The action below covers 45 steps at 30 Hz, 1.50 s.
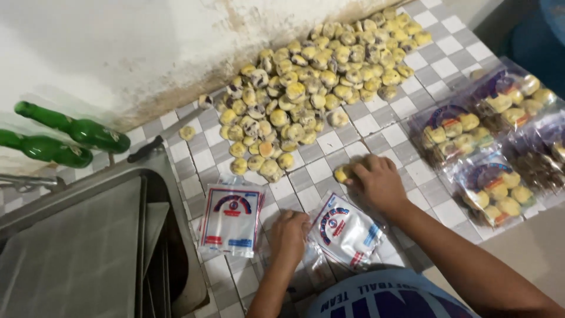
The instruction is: The person is manually packaging small yellow pastries from a large pile into individual plastic bags at a packaging station.
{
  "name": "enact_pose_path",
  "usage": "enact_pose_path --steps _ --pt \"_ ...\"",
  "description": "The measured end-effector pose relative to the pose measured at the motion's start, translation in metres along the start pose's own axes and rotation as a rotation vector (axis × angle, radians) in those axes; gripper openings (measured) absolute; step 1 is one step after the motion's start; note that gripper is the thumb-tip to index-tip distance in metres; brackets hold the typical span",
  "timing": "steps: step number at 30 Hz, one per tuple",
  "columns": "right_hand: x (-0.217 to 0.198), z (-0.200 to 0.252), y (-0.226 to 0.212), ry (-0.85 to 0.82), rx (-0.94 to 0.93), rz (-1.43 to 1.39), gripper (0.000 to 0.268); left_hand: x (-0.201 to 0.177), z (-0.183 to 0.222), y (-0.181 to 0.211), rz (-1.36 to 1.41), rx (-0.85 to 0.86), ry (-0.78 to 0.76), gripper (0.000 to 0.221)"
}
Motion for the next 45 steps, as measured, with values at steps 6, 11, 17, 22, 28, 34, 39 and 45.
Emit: enact_pose_path --steps 6,11,17,22,28,34,39,45 --pt "-0.023 0.017 -0.002 -0.016 -0.026 0.077 0.065 -0.019 -0.002 0.042 -0.365 0.025 -0.061 0.055" --pt "0.018 0.015 0.024 -0.064 -0.105 0.041 0.055 0.0 0.006 0.061 -0.38 -0.051 -0.185 0.048" --pt "0.004 0.014 0.032 -0.23 0.172 -0.178 0.056 0.036 -0.019 0.006 -0.15 0.015 -0.067 0.013" --pt "-0.001 0.027 0.04 -0.282 0.385 -0.342 0.055 0.021 -0.018 0.022 -0.015 0.099 0.004 0.008" --pt "-0.003 0.034 0.05 -0.092 0.392 -0.723 0.04 0.002 -0.022 0.04 0.064 0.249 -0.081 0.016" --pt "0.001 0.036 0.052 -0.071 0.387 -0.816 0.037 -0.024 -0.015 0.049 0.391 -0.226 -0.151 0.038" --pt "0.01 0.042 0.053 -0.007 0.361 -0.804 0.037 -0.044 0.032 0.037 -0.338 0.161 -0.075 0.067" --pt "0.005 0.036 0.053 -0.105 0.429 -0.75 0.033 -0.008 0.078 -0.012 -0.31 0.078 -0.203 0.068"
Point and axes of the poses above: each hand's wrist, its own z-axis away from the middle knuckle, its own x-axis out of the palm, y = z × x, the point moved 1 cm from there along -z, towards the middle knuckle, and after that the axes turned 3 degrees about z, right-handed, at the moved point
